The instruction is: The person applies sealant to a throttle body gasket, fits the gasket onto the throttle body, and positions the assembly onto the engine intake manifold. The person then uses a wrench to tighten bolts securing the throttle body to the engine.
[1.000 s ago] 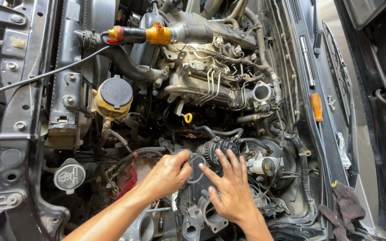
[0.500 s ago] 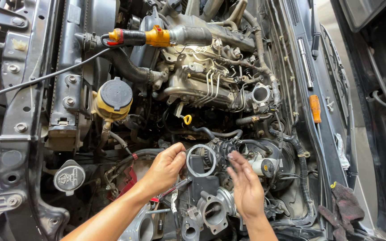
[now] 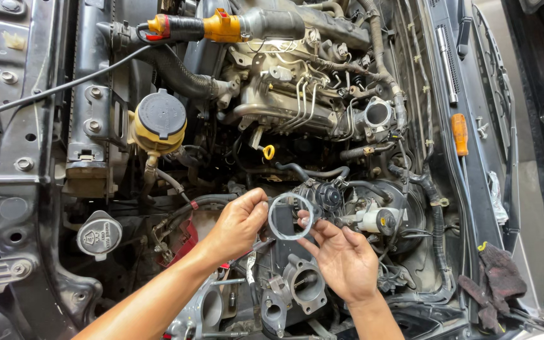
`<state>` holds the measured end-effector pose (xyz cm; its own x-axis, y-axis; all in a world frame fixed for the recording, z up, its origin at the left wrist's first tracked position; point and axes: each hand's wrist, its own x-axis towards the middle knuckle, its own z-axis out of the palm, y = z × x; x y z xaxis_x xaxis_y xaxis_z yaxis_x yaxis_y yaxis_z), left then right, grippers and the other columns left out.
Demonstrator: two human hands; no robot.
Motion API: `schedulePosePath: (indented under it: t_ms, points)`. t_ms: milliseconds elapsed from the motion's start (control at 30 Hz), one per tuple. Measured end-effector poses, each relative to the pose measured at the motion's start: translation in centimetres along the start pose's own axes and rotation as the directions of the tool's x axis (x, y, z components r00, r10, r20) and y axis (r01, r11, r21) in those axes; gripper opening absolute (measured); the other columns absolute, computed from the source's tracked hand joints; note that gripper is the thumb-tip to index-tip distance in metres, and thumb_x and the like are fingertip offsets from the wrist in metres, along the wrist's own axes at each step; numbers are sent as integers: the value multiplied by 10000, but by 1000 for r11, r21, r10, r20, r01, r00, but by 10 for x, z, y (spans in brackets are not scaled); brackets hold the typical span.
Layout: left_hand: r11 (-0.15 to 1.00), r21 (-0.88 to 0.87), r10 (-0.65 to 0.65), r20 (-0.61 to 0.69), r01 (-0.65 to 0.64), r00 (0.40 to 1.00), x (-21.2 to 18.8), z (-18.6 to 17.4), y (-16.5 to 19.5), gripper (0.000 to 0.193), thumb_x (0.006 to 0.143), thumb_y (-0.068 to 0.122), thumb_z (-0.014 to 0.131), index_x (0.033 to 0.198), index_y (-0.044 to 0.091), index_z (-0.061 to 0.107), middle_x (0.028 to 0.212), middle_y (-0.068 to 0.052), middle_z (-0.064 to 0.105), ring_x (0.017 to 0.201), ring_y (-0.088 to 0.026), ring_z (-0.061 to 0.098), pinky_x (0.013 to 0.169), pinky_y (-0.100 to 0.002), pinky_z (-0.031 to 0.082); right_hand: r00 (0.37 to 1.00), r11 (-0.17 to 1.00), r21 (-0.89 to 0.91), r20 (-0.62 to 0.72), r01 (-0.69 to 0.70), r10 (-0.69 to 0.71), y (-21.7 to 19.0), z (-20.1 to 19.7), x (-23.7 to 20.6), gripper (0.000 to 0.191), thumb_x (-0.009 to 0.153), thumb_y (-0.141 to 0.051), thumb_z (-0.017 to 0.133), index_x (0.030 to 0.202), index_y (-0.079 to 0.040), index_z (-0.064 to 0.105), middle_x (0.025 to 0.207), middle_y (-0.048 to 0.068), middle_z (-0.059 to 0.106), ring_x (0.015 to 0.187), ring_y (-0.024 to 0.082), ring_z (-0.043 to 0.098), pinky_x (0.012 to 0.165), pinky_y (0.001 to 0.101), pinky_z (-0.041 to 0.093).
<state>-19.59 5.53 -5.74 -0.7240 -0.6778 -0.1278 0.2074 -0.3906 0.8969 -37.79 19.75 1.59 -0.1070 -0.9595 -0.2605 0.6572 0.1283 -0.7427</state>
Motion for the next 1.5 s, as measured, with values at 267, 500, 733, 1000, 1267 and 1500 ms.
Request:
schedulePosePath:
  t_ms: [267,500,733,1000,1267,1500]
  points:
    - [998,21,62,-149,-60,987,0,-6,-10,189,1045,155,508,942,39,616,765,18,602,688,-59,559,604,-263,523,995,874,-477,-51,-95,80,-2,11,-7,584,1027,-392,413,1308,78,617,1535,156,513,1447,285,448,1214,458,311]
    - [982,160,131,-211,-98,969,2,-3,0,206,1070,159,507,944,26,600,730,0,590,677,-81,540,631,-257,477,748,133,-974,-227,-185,-624,-74,-15,-28,387,910,-151,664,1293,-97,683,1138,82,732,978,171,697,853,322,580]
    - [976,182,161,-248,-118,955,1,-5,2,196,1063,185,517,963,40,604,755,11,604,699,-73,567,662,-248,499,389,-311,-300,-251,-902,-886,-187,-173,-142,414,1004,-290,636,1236,48,691,1180,333,660,1101,495,625,931,577,495]
    - [982,163,133,-275,-91,952,5,-8,8,201,1060,200,522,974,48,622,760,11,605,711,-73,561,667,-251,493,511,-428,-350,-191,-833,-838,-194,-328,-204,277,963,-254,672,987,4,769,964,279,705,1031,457,665,907,533,524]
    - [988,99,139,-277,-116,951,5,-14,-2,202,1074,199,535,965,44,604,774,23,592,718,-63,551,665,-246,486,548,-504,-232,-205,-832,-811,-191,-340,-206,371,1037,-245,630,971,116,678,963,309,703,924,456,688,903,532,541]
    - [983,119,169,-274,-140,947,7,-17,-5,199,1079,203,527,978,51,604,769,23,595,716,-58,551,668,-241,494,549,-500,-239,-236,-833,-802,-196,-335,-203,437,1047,-299,668,1007,137,661,963,329,704,940,469,691,920,529,543]
